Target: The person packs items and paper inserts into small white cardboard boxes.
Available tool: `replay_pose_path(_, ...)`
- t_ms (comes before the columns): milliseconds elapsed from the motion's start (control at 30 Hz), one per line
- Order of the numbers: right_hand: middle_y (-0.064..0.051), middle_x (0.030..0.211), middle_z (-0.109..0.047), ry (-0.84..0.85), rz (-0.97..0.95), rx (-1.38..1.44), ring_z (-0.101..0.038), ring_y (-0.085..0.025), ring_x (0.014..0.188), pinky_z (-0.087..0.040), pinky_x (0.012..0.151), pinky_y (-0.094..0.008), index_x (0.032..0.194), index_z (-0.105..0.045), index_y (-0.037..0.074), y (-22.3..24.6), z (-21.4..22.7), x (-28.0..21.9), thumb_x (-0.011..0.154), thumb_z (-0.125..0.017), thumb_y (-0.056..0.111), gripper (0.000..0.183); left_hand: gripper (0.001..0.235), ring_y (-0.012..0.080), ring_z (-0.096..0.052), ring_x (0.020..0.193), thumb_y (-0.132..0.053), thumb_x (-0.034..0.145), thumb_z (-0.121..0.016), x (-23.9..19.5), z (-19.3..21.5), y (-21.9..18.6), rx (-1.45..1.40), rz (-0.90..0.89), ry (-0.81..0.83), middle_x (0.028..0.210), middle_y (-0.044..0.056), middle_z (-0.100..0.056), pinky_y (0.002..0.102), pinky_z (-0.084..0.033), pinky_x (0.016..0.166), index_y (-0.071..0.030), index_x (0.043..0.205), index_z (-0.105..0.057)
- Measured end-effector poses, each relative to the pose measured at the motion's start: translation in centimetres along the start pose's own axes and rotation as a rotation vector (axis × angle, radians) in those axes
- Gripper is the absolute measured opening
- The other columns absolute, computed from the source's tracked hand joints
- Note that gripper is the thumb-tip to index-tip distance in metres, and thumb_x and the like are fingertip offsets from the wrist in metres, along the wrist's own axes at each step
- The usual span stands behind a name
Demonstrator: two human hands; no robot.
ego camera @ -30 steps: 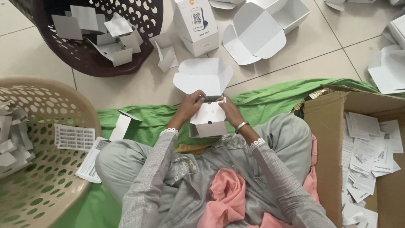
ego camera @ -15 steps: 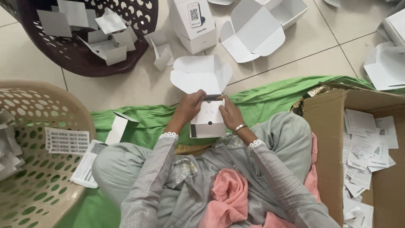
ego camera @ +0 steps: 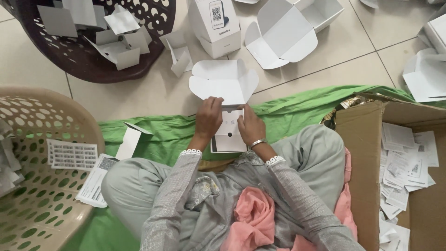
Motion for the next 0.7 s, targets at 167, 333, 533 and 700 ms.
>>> replay_pose_path(167,-0.019,0.104,-0.07,-0.076,0.023,-0.132,-0.068,-0.043,0.08,-0.053,0.07,-0.056,0.119,-0.056,0.008,1.0,0.4,0.6,0.088,-0.056,0.023,0.034,0.021,0.0334,-0.058,0.101,-0.01,0.091,-0.072,0.0,0.8,0.4,-0.029,0.112,-0.09,0.109,0.014,-0.058,0.045,-0.049,0.088,-0.004,0.109,-0.064)
replay_pose_path(333,-0.022,0.092,-0.071,0.077,-0.027,-0.134,-0.067,-0.046,0.083,-0.051,0.073,-0.058,0.115,-0.059,0.009,0.0,0.7,2.4,0.091,-0.054,0.025,0.029,0.023,0.0345,-0.055,0.104,-0.012,0.088,-0.075,-0.2,0.3,0.4,-0.055,0.127,-0.045,0.111,0.015,-0.056,0.046,-0.048,0.09,-0.004,0.107,-0.065)
replay_pose_path(533,-0.024,0.091,-0.07,0.232,-0.006,-0.131,-0.066,-0.046,0.086,-0.05,0.076,-0.057,0.114,-0.056,0.007,-0.5,0.5,3.3,0.093,-0.053,0.027,0.029,0.021,0.0342,-0.055,0.108,-0.001,0.086,-0.068,-0.9,-0.6,1.4,-0.078,0.19,-0.081,0.112,0.013,-0.056,0.046,-0.047,0.091,-0.007,0.107,-0.066)
replay_pose_path(700,-0.022,0.096,-0.069,0.132,0.109,-0.082,-0.065,-0.045,0.086,-0.049,0.075,-0.057,0.111,-0.055,0.006,0.6,0.9,1.8,0.094,-0.053,0.025,0.025,0.019,0.0328,-0.054,0.107,0.002,0.087,-0.066,-1.2,-1.3,1.6,-0.125,0.276,-0.14,0.109,0.011,-0.055,0.046,-0.046,0.092,-0.008,0.103,-0.067)
Point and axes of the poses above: each hand's wrist, its own x-axis towards the middle knuckle, its own z-axis out of the back of the hand, y = z × x, the point moved 5 cm from there along x, towards the middle knuckle
